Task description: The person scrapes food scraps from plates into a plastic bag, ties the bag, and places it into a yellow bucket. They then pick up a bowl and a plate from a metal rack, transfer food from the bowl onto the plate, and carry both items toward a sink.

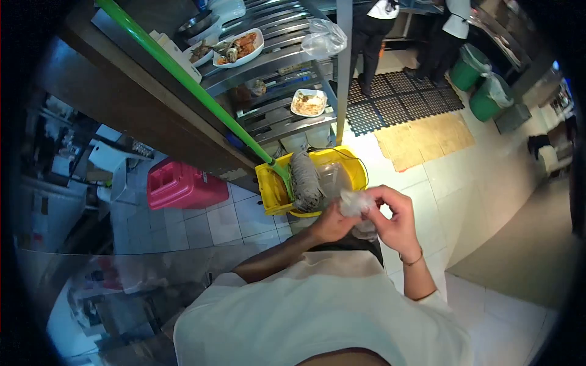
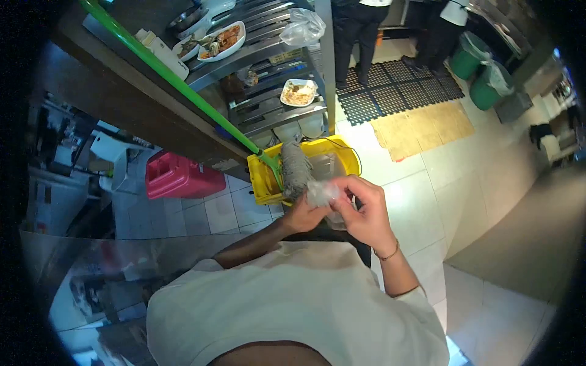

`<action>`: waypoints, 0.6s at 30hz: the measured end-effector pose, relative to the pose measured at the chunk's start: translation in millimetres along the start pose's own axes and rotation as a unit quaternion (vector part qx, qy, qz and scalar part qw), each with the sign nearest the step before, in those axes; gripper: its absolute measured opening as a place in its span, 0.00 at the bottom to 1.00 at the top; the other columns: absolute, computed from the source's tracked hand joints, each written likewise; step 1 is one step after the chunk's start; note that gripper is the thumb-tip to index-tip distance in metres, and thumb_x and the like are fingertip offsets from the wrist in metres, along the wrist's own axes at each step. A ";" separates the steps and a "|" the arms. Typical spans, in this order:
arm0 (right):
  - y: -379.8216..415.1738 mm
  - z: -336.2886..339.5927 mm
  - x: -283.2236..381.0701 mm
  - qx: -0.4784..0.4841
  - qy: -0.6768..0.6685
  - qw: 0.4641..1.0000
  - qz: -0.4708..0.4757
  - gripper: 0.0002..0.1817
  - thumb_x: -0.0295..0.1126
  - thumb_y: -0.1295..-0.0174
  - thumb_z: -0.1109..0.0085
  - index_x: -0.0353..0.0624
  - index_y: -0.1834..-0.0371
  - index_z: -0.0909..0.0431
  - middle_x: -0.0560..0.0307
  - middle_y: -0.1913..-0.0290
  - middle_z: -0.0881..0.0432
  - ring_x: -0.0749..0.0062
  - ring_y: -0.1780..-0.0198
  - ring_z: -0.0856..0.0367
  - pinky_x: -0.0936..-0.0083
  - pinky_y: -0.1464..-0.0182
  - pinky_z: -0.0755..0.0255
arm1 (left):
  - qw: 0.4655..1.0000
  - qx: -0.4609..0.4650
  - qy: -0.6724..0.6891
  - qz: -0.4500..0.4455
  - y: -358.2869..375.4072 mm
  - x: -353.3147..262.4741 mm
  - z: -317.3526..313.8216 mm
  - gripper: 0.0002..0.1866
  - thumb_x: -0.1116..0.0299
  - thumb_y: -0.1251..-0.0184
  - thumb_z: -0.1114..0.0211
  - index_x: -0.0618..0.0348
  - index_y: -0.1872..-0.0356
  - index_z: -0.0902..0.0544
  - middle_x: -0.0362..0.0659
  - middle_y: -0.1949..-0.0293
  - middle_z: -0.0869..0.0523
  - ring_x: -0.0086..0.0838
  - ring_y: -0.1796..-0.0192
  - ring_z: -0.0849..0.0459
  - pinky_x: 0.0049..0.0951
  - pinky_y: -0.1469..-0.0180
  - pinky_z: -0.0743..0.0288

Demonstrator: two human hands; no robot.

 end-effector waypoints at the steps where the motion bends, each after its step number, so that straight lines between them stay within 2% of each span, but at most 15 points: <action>1: -11.2 3.1 -11.5 0.003 -0.085 0.995 -0.047 0.20 0.15 0.47 0.42 0.38 0.49 0.25 0.58 0.63 0.20 0.81 0.68 0.25 0.85 0.63 0.31 | 0.988 -0.013 -0.153 0.001 -6.6 13.9 15.5 0.12 0.77 0.39 0.43 0.62 0.54 0.23 0.45 0.58 0.19 0.29 0.53 0.21 0.27 0.49 0.28; 2: -17.5 9.5 -25.2 0.018 -0.093 0.995 -0.042 0.20 0.15 0.47 0.42 0.38 0.49 0.25 0.58 0.63 0.20 0.81 0.68 0.25 0.85 0.63 0.31 | 0.952 -0.026 -0.304 0.005 -13.1 31.3 34.3 0.11 0.73 0.36 0.45 0.62 0.54 0.23 0.47 0.57 0.20 0.33 0.53 0.20 0.28 0.48 0.29; 4: -25.4 31.1 -71.4 -0.004 -0.099 0.990 -0.100 0.26 0.14 0.45 0.43 0.41 0.42 0.30 0.60 0.58 0.20 0.84 0.67 0.26 0.85 0.61 0.30 | 0.918 -0.146 -0.357 0.095 -32.6 95.0 103.9 0.14 0.65 0.32 0.44 0.62 0.51 0.23 0.48 0.54 0.20 0.34 0.54 0.21 0.29 0.51 0.27; 6: -30.1 53.8 -122.3 0.041 -0.095 0.976 -0.191 0.26 0.15 0.45 0.43 0.38 0.41 0.32 0.58 0.54 0.22 0.84 0.61 0.25 0.84 0.56 0.28 | 0.861 -0.355 -0.257 0.257 -48.4 107.7 152.0 0.18 0.57 0.32 0.41 0.63 0.55 0.20 0.48 0.57 0.18 0.33 0.57 0.20 0.33 0.56 0.28; 8: -32.1 73.9 -177.6 0.045 -0.098 0.972 -0.209 0.23 0.17 0.45 0.42 0.40 0.44 0.28 0.57 0.55 0.20 0.82 0.64 0.24 0.84 0.61 0.30 | 0.831 -0.484 -0.196 0.190 -67.6 139.3 221.7 0.23 0.51 0.34 0.40 0.65 0.59 0.20 0.43 0.67 0.17 0.25 0.65 0.23 0.32 0.61 0.30; 10: -37.4 91.6 -213.6 0.086 -0.053 0.963 -0.249 0.19 0.22 0.43 0.41 0.40 0.47 0.26 0.56 0.56 0.19 0.79 0.62 0.21 0.82 0.61 0.29 | 0.781 -0.522 -0.279 0.196 -81.4 176.3 306.4 0.24 0.50 0.35 0.40 0.67 0.57 0.20 0.44 0.68 0.17 0.28 0.65 0.22 0.32 0.60 0.30; 12: -42.2 101.6 -236.9 0.103 -0.040 0.958 -0.265 0.17 0.25 0.42 0.41 0.40 0.48 0.26 0.55 0.57 0.18 0.75 0.60 0.19 0.79 0.61 0.28 | 0.740 -0.577 -0.343 0.047 -95.8 201.4 380.7 0.25 0.49 0.36 0.39 0.66 0.54 0.21 0.49 0.64 0.17 0.35 0.63 0.20 0.34 0.58 0.29; 13: -46.2 104.7 -249.3 0.116 -0.025 0.955 -0.274 0.17 0.25 0.42 0.41 0.40 0.48 0.26 0.54 0.57 0.17 0.74 0.59 0.19 0.79 0.60 0.28 | 0.579 -0.617 -0.529 0.059 -92.0 225.8 434.9 0.26 0.50 0.38 0.38 0.67 0.54 0.22 0.51 0.62 0.17 0.39 0.61 0.19 0.35 0.57 0.29; 14: -46.2 108.8 -260.3 0.129 -0.007 0.950 -0.285 0.17 0.25 0.42 0.41 0.40 0.48 0.26 0.54 0.57 0.17 0.73 0.59 0.19 0.78 0.60 0.27 | 0.384 -0.618 -0.682 0.076 -85.7 241.5 471.8 0.27 0.50 0.39 0.36 0.67 0.53 0.22 0.54 0.60 0.17 0.43 0.59 0.19 0.36 0.55 0.28; 16: -44.3 113.2 -283.4 0.130 -0.012 0.945 -0.299 0.17 0.25 0.42 0.41 0.40 0.49 0.25 0.54 0.58 0.17 0.73 0.58 0.19 0.78 0.59 0.27 | 0.475 -0.726 -0.465 0.174 -89.0 222.8 511.3 0.31 0.48 0.42 0.34 0.68 0.51 0.25 0.55 0.53 0.19 0.48 0.53 0.21 0.41 0.50 0.29; 18: -40.9 112.0 -299.8 0.118 -0.017 0.940 -0.320 0.16 0.25 0.42 0.41 0.40 0.49 0.25 0.54 0.58 0.17 0.73 0.58 0.19 0.78 0.59 0.27 | 0.561 -0.719 -0.392 0.118 -90.1 215.7 560.5 0.33 0.50 0.43 0.34 0.67 0.46 0.28 0.53 0.46 0.23 0.46 0.48 0.24 0.42 0.44 0.32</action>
Point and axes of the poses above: each hand's wrist, its own y-axis away from the middle knuckle, its own z-axis out of the back of the hand, x = y × z, the point moved 4 cm from there along -y, towards the middle knuckle
